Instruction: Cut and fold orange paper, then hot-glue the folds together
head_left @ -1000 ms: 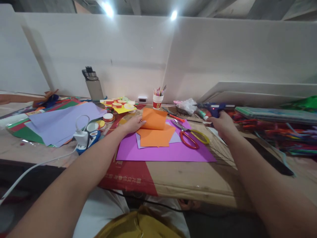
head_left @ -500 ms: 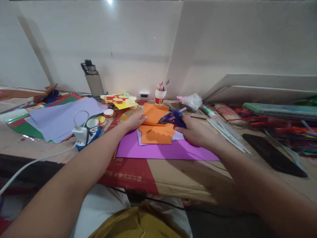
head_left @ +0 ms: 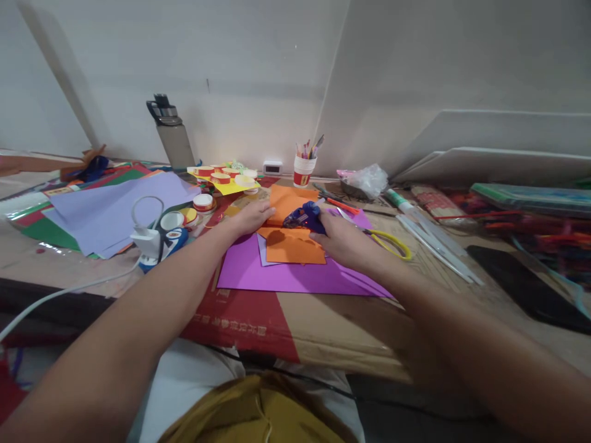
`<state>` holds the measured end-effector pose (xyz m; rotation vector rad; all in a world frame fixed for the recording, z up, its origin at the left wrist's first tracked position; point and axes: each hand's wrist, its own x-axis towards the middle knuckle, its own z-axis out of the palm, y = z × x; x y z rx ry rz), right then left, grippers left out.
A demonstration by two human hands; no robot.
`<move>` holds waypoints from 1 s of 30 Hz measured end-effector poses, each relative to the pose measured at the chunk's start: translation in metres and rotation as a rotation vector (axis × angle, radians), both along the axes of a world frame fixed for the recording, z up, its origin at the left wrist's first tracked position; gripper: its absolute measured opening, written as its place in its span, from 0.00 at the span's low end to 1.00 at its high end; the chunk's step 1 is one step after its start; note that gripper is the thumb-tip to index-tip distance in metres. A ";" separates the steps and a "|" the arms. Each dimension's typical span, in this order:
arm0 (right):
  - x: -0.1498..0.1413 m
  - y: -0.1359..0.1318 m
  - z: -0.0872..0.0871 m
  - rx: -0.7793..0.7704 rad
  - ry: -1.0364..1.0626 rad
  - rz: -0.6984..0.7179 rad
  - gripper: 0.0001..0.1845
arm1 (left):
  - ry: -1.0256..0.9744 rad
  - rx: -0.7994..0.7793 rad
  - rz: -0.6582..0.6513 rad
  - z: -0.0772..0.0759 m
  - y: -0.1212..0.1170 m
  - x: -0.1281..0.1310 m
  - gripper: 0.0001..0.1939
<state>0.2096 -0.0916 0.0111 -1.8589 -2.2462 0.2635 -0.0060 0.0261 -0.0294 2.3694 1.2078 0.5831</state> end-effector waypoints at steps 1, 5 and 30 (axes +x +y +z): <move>0.000 0.001 -0.001 0.005 0.004 0.005 0.15 | 0.016 0.005 -0.008 0.001 -0.001 0.000 0.13; -0.004 0.003 -0.002 0.015 0.001 0.010 0.17 | 0.053 0.011 0.012 0.003 -0.003 0.001 0.12; 0.028 -0.001 0.011 0.070 -0.194 -0.106 0.15 | 0.098 0.020 -0.028 0.001 -0.002 0.001 0.16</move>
